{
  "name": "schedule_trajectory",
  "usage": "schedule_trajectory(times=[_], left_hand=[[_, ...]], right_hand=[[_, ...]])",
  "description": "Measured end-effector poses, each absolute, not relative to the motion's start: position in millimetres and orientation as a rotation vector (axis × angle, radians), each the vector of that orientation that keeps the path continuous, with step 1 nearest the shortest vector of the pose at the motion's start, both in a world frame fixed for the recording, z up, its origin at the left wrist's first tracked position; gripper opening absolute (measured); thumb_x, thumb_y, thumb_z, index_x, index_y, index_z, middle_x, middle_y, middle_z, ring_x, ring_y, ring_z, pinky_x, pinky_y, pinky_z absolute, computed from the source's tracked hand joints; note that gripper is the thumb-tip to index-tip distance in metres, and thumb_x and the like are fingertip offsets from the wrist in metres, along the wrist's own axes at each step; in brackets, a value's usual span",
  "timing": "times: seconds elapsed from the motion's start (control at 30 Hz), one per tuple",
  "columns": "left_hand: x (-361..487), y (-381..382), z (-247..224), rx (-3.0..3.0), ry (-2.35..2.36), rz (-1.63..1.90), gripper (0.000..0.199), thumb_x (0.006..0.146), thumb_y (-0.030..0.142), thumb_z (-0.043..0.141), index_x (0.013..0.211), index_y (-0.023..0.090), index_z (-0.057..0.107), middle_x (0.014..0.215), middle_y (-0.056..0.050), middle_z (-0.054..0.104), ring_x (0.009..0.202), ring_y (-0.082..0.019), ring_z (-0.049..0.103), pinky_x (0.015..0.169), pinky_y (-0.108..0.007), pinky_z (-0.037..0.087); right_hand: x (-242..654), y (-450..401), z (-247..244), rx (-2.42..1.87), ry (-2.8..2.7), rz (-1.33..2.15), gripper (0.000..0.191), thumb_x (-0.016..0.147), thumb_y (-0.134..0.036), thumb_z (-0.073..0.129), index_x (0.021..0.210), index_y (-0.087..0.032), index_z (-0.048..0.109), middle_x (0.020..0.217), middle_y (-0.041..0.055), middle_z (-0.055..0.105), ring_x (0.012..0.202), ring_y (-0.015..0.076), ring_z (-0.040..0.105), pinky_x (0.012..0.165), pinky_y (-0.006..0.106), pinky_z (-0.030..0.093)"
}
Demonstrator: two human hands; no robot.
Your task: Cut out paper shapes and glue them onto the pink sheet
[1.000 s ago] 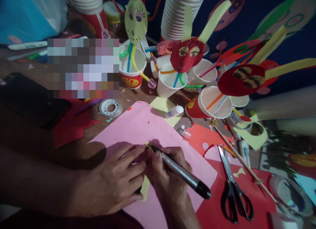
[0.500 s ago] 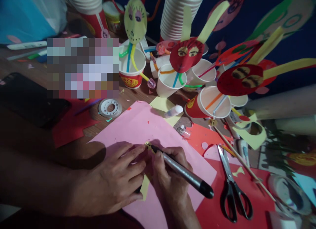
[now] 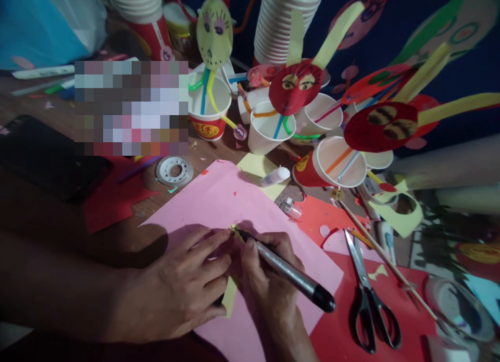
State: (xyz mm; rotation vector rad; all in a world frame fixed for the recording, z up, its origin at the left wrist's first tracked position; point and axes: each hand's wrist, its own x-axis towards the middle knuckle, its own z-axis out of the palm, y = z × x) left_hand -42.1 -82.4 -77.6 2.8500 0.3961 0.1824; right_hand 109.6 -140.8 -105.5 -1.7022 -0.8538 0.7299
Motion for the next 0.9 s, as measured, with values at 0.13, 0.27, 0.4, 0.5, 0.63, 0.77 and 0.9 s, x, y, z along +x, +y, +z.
schedule_trajectory(times=[0.13,0.27,0.4,0.5,0.63,0.77,0.9], left_hand=[[-42.2,-82.6,-78.2,2.854,0.397,0.178,0.037,0.089,0.043,0.04,0.098,0.015,0.062,0.107,-0.011,0.061,0.116,-0.037,0.043,0.09,-0.052,0.034],[-42.3,-82.7,-77.4,2.848,0.395,0.183,0.037,0.09,0.043,0.039,0.097,0.015,0.062,0.106,-0.01,0.061,0.117,-0.037,0.043,0.089,-0.052,0.035],[-41.8,-81.8,-77.0,2.852,0.39,0.167,0.037,0.089,0.043,0.041,0.099,0.015,0.062,0.108,-0.011,0.06,0.117,-0.036,0.042,0.092,-0.052,0.033],[-41.3,-81.4,-77.1,2.845,0.396,0.166,0.037,0.088,0.044,0.041,0.099,0.015,0.062,0.109,-0.01,0.06,0.117,-0.036,0.042,0.093,-0.052,0.032],[-41.9,-81.0,-75.5,2.852,0.394,0.156,0.038,0.089,0.044,0.041,0.101,0.015,0.062,0.111,-0.011,0.059,0.117,-0.035,0.042,0.093,-0.051,0.032],[-42.9,-79.2,-72.4,2.849,0.357,0.109,0.039,0.089,0.045,0.038,0.1,0.015,0.061,0.113,-0.011,0.058,0.116,-0.034,0.042,0.091,-0.049,0.032],[-42.9,-78.4,-73.7,2.871,0.358,0.123,0.038,0.089,0.046,0.039,0.094,0.015,0.06,0.115,-0.01,0.056,0.116,-0.032,0.041,0.09,-0.046,0.032]], right_hand=[[109.2,-140.2,-105.9,-1.683,-0.862,0.734,0.013,0.077,-0.026,0.064,0.079,-0.02,0.053,0.071,0.0021,0.071,0.062,0.0182,0.069,0.053,0.027,0.054],[111.1,-141.1,-107.6,-1.697,-0.885,0.725,0.014,0.076,-0.026,0.065,0.08,-0.019,0.053,0.073,0.0024,0.071,0.062,0.0177,0.069,0.053,0.027,0.054],[110.4,-141.0,-106.3,-1.727,-0.894,0.716,0.015,0.076,-0.026,0.065,0.08,-0.019,0.053,0.068,0.0017,0.069,0.057,0.0162,0.066,0.049,0.025,0.051],[107.4,-138.9,-102.5,-1.723,-0.869,0.72,0.015,0.077,-0.027,0.065,0.078,-0.019,0.052,0.062,-0.0007,0.066,0.05,0.014,0.062,0.045,0.024,0.049],[110.6,-134.4,-96.1,-1.704,-0.787,0.61,0.015,0.077,-0.026,0.065,0.072,-0.019,0.053,0.053,-0.0053,0.057,0.043,0.0095,0.054,0.043,0.021,0.044],[122.7,-130.8,-93.3,-1.555,-0.736,0.534,0.013,0.078,-0.025,0.064,0.078,-0.019,0.053,0.054,-0.0063,0.055,0.044,0.0101,0.052,0.042,0.021,0.042],[132.2,-128.0,-90.8,-1.517,-0.716,0.393,0.018,0.081,-0.028,0.059,0.096,-0.02,0.054,0.067,-0.0031,0.06,0.058,0.0128,0.059,0.056,0.027,0.048]])
